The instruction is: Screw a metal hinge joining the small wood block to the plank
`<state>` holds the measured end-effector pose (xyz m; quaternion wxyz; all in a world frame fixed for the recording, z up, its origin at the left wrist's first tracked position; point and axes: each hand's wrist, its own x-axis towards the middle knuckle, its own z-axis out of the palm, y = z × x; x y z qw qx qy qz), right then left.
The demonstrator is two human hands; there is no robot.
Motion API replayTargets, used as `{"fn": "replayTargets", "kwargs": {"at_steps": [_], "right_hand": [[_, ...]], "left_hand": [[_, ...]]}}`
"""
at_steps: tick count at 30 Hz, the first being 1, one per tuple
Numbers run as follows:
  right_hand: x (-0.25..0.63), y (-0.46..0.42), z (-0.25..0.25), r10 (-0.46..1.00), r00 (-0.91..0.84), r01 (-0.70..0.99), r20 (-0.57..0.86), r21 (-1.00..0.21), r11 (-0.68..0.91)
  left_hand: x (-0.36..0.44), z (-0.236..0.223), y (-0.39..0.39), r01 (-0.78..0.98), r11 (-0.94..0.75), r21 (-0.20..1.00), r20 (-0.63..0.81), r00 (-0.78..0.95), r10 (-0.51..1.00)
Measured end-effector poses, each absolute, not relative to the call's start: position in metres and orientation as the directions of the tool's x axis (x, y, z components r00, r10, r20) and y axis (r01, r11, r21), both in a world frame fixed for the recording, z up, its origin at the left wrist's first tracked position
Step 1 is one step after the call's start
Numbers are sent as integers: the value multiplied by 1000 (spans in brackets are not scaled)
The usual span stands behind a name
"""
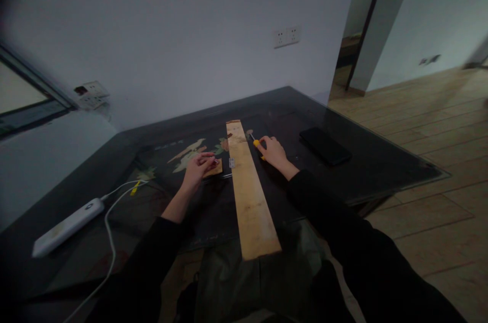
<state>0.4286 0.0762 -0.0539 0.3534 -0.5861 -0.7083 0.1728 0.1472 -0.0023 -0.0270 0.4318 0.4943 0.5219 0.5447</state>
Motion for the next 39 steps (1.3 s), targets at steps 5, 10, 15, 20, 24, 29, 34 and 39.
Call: {"fn": "replayTargets", "kwargs": {"at_steps": [5, 10, 15, 20, 24, 29, 34, 39], "right_hand": [[430, 75, -49, 944, -62, 695, 324, -665, 274], [411, 66, -20, 867, -49, 484, 496, -747, 455], [371, 52, 0, 854, -217, 54, 473, -867, 495], [359, 42, -10, 880, -303, -106, 365, -931, 350], [359, 33, -14, 858, -370, -141, 357, -934, 328], [353, 26, -16, 838, -376, -108, 397, -916, 385], [355, 29, -21, 867, -306, -78, 393, -918, 389], [357, 32, -24, 891, -235, -66, 389, -921, 384]], "left_hand": [[152, -24, -5, 47, -158, 986, 164, -196, 967], [163, -20, 1, 32, -204, 978, 206, -228, 952], [189, -17, 3, -48, -200, 979, 188, -187, 964], [196, -17, -4, -143, -131, 981, 113, -131, 985], [189, -20, -6, -190, -89, 978, 60, -153, 986], [189, -23, -8, -176, -52, 983, 30, -123, 992], [195, -24, -9, -202, -58, 978, 44, -74, 996], [195, -22, -10, -125, -81, 989, 77, -38, 996]]}}
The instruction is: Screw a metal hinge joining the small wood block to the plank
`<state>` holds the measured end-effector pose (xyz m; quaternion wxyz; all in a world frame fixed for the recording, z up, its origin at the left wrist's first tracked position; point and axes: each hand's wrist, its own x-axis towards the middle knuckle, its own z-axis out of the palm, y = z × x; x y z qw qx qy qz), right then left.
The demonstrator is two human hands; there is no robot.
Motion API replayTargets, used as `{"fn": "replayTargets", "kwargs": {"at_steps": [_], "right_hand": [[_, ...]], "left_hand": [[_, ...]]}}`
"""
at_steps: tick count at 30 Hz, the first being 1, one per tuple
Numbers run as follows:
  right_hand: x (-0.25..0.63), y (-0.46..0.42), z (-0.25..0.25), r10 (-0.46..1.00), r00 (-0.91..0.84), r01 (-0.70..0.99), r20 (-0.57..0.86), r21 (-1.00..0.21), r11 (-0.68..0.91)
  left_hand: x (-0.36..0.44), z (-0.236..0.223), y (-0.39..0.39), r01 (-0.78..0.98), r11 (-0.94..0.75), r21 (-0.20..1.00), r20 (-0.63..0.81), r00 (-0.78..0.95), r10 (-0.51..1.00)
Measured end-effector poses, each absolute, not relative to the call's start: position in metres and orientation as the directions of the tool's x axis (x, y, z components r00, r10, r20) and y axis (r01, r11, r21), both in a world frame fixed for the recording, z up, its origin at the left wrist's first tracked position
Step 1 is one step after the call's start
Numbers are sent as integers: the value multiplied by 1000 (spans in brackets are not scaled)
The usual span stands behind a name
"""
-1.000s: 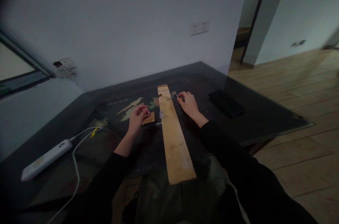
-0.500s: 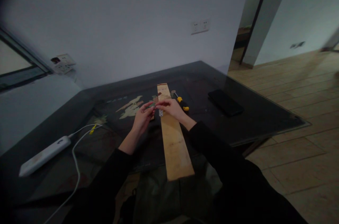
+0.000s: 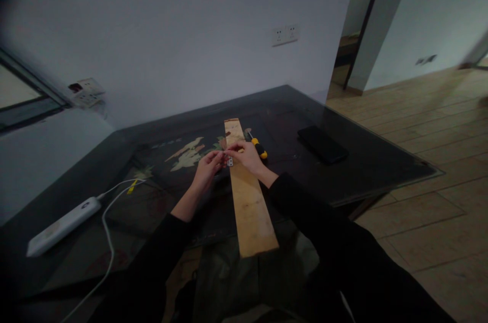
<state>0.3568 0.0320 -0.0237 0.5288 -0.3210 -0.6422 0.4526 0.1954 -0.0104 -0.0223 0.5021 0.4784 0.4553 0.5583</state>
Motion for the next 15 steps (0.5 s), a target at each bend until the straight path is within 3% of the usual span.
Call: {"fn": "replayTargets", "kwargs": {"at_steps": [4, 15], "right_hand": [[356, 32, -24, 883, -239, -77, 404, -914, 398], [353, 34, -29, 876, -252, -89, 411, -911, 402]], "left_hand": [[197, -20, -13, -51, -123, 991, 123, -1, 992], [197, -24, -11, -57, -152, 987, 154, 38, 987]]}}
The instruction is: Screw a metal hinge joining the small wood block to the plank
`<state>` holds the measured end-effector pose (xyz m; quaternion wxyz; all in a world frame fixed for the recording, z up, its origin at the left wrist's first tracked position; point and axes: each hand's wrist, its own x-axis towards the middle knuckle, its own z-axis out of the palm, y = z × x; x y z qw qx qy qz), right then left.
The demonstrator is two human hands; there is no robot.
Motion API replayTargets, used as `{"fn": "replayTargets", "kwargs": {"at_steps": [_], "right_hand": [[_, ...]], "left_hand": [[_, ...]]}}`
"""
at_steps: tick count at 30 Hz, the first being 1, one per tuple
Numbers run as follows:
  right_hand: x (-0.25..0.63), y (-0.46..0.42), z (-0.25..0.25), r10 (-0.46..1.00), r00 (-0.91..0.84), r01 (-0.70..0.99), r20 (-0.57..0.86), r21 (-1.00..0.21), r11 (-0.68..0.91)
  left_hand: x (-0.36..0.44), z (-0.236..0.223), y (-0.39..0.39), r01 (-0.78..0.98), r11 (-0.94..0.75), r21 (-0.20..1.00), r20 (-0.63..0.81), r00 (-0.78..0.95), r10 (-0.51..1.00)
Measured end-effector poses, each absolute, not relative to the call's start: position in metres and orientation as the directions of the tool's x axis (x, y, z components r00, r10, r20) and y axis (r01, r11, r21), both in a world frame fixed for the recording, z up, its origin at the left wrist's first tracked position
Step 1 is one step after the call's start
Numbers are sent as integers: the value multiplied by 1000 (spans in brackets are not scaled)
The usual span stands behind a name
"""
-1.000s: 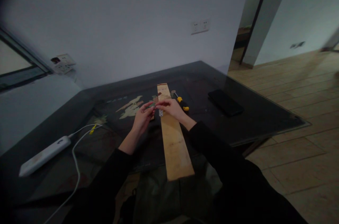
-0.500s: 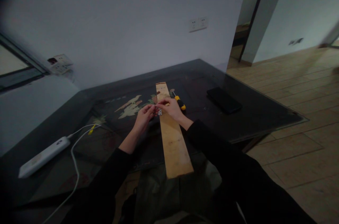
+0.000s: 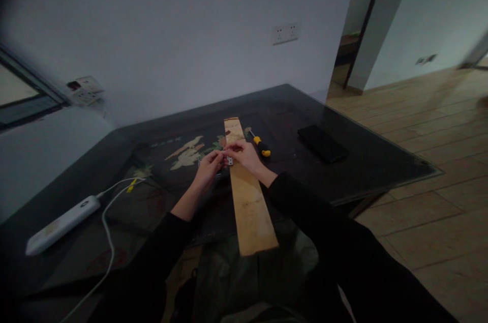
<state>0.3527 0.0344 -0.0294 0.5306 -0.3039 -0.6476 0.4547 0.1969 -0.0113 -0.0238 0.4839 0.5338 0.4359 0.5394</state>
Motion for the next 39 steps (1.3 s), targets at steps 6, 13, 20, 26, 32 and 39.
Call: {"fn": "replayTargets", "kwargs": {"at_steps": [6, 13, 20, 26, 32, 39], "right_hand": [[353, 32, -27, 883, -299, -125, 362, -932, 339], [361, 37, -25, 878, -374, 28, 300, -942, 333], [366, 41, -28, 855, -385, 283, 349, -837, 469], [363, 37, -31, 866, -360, 307, 347, -833, 461], [363, 35, -31, 872, -343, 311, 349, -834, 456], [360, 33, -31, 881, -344, 209, 324, -889, 408]], "left_hand": [[196, -23, -11, 29, -131, 991, 130, 32, 991], [190, -26, -9, 482, -205, 852, 255, -39, 966], [192, -32, -7, 702, -176, 690, 248, -2, 969], [193, -36, -5, 715, -169, 678, 240, 1, 971], [193, -36, -6, 711, -187, 678, 251, 15, 968], [194, -34, -7, 720, -196, 665, 265, 18, 964]]}}
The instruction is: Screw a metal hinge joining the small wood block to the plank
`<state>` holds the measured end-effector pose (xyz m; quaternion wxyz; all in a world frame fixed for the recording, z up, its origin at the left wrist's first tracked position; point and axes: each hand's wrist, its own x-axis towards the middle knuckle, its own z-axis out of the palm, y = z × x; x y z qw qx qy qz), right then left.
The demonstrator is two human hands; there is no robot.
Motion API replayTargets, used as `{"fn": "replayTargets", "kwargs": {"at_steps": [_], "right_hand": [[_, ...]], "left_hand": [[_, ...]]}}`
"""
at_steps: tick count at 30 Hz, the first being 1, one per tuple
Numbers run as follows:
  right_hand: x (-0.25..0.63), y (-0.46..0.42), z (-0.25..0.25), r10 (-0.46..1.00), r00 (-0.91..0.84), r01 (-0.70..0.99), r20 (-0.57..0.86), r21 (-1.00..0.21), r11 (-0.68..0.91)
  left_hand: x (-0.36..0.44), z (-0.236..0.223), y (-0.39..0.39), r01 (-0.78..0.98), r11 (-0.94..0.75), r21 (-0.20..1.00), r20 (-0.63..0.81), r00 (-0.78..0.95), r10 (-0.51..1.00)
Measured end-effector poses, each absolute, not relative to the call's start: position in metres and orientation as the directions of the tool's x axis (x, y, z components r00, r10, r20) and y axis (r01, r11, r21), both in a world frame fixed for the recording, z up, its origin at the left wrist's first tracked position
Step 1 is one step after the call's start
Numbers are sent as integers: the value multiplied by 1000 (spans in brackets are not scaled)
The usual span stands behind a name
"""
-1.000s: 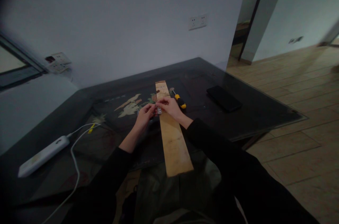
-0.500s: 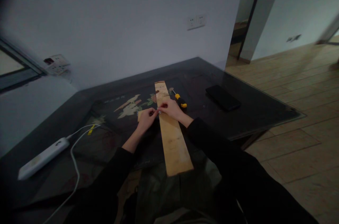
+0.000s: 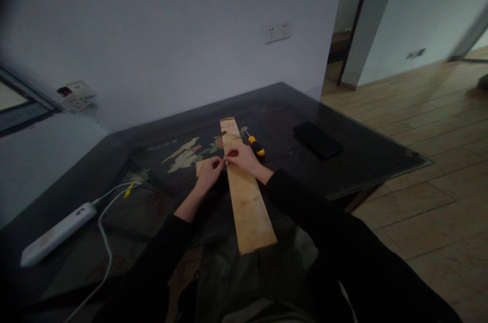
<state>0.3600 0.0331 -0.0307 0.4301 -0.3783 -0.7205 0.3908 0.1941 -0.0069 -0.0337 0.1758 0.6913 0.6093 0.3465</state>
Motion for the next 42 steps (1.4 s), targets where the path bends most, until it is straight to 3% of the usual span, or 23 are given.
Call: {"fn": "replayTargets", "kwargs": {"at_steps": [5, 14, 42], "right_hand": [[359, 33, -31, 888, -319, 172, 332, -901, 399], [362, 37, -32, 882, -323, 292, 344, -850, 438], [362, 37, -32, 849, -396, 348, 351, -798, 492]], "left_hand": [[194, -34, -7, 716, -194, 670, 257, 21, 966], [193, -37, -6, 712, -198, 674, 248, 35, 968], [196, -37, -6, 710, -144, 689, 241, -37, 970]]}}
